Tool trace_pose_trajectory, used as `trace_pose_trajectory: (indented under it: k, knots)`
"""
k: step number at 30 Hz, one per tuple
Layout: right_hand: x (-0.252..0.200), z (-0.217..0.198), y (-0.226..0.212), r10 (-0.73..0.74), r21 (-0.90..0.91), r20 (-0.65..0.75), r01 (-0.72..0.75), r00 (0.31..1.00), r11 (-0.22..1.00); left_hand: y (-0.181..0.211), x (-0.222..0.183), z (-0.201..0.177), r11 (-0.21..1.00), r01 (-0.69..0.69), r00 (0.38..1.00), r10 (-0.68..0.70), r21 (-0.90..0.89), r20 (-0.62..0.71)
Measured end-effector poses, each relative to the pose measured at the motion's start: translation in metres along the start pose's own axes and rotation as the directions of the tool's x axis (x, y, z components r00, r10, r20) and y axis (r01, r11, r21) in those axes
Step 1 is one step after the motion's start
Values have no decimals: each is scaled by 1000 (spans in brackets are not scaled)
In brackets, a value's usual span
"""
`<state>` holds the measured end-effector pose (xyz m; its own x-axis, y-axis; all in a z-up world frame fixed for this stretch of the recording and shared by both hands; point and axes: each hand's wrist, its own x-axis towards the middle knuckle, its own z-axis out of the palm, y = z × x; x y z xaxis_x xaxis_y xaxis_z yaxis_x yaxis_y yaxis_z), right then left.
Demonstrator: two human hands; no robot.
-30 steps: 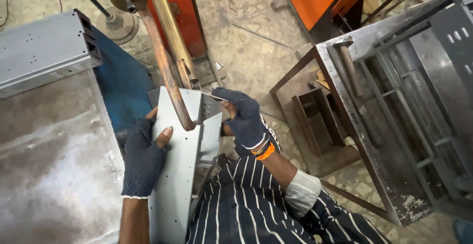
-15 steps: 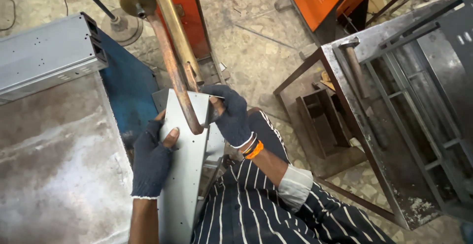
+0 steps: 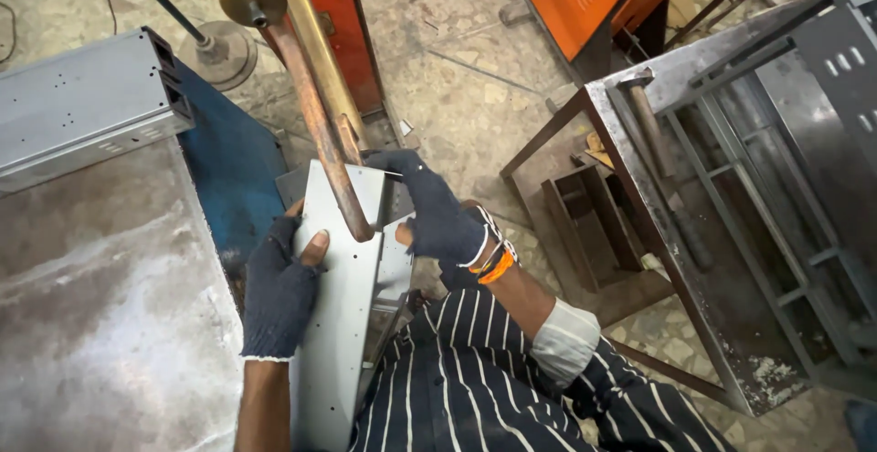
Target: Assembling and spot welding various metal components to construct industrial enclosures.
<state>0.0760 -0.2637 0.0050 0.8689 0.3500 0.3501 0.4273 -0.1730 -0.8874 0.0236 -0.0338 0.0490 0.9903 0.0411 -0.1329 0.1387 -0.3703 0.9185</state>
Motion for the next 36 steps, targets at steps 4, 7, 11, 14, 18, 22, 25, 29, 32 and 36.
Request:
trace_pose_trajectory:
  k: [4, 7, 11, 14, 18, 22, 25, 29, 32, 36]
  knots:
    - [-2, 13, -5, -13, 1, -36, 13, 999, 1000, -2, 3, -1, 999, -9, 1000, 9, -34, -3]
    - [-6, 26, 3, -141, -87, -180, 127, 974, 988, -1, 2, -1, 1000, -27, 1000, 27, -4, -4]
    - [-6, 28, 5, -24, -157, -208, -10, 978, 988, 2, 2, -1, 999, 19, 1000, -19, -36, -7]
    - [-5, 28, 4, -5, -114, -233, -22, 972, 993, 1, 2, -5, 999, -1, 1000, 1, -38, 2]
    - [-8, 31, 1, -12, -145, -272, -28, 962, 989, 1, 3, -9, 996, -84, 996, 84, 43, 1]
    - [-15, 40, 2, 24, 19, -286, -19, 958, 1000, 5, -2, -12, 1000, -19, 1000, 19, -11, 20]
    - [-19, 45, -7, 18, -156, -287, -65, 958, 986, 3, -7, -14, 1000, -10, 1000, 10, -6, -1]
    - [-24, 52, -4, 80, 5, -318, -83, 945, 997, -1, -9, -16, 992, -73, 997, 75, 106, -18]
    - [-28, 55, -1, 86, 35, -319, -79, 944, 996, 2, -12, -15, 993, -56, 998, 58, 102, -19]
    - [-29, 55, 0, 88, 108, -309, -57, 947, 992, 6, -14, -15, 984, -25, 998, 36, 179, -56]
